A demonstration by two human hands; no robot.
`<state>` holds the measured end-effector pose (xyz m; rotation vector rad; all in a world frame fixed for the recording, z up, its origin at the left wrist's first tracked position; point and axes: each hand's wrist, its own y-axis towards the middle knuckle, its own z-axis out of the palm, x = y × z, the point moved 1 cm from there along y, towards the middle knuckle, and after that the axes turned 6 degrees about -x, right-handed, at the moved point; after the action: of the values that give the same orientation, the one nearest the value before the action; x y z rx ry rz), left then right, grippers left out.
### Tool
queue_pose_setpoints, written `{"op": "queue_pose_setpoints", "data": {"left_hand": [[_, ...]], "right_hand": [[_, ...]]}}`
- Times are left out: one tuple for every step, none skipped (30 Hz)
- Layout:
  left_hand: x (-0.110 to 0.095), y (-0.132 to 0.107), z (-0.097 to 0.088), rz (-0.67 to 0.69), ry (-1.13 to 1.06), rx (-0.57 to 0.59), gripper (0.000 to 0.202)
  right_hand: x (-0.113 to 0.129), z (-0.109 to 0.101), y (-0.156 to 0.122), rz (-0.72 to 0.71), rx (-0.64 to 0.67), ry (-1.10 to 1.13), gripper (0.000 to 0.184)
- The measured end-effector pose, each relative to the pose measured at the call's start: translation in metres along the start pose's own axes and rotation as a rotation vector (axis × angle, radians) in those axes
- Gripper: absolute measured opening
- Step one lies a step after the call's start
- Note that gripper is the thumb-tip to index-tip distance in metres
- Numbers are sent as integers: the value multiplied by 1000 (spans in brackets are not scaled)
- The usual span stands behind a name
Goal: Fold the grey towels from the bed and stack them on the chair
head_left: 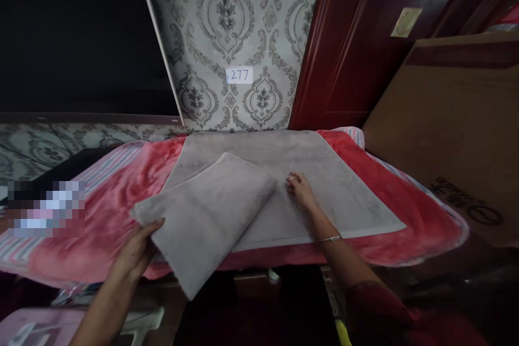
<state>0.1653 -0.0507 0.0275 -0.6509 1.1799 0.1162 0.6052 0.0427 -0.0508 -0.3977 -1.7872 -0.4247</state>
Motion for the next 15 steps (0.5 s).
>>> {"op": "queue_pose_setpoints", "data": {"left_hand": [[0,4,-8,-13,3,-25,22],[2,7,-14,-24,5,-41,22],[5,9,-17,-30,8,-52,21],[8,9,-18,-31,8,-62,22],[11,9,-18,-27,5,-69,23],[14,9,-18,-18,3,-72,24],[16,8,-17,-8,4,-72,25],[17,8,-17,6,6,-72,27],[18,7,-17,23,9,-71,28],[19,7,-17,40,15,-66,30],[19,8,-17,53,25,-61,32],[20,8,-18,63,36,-55,33],[20,8,-18,73,44,-55,35],[21,8,-18,84,48,-57,36],[21,8,-18,99,46,-64,38]], "right_hand": [[8,6,4,-41,42,-101,53],[16,14,7,-79,86,-181,50],[25,22,11,-109,129,-236,45],[34,31,16,-127,172,-269,40],[44,40,20,-135,216,-292,34],[53,49,25,-141,266,-324,29],[62,57,29,-143,318,-357,25],[70,64,34,-143,367,-386,23],[78,71,37,-141,413,-410,21],[86,77,41,-138,453,-429,20],[92,83,43,-134,487,-443,19],[98,88,44,-130,515,-450,19],[102,93,44,-124,537,-451,19],[106,98,43,-116,554,-445,20],[108,102,40,-106,566,-434,22]]}}
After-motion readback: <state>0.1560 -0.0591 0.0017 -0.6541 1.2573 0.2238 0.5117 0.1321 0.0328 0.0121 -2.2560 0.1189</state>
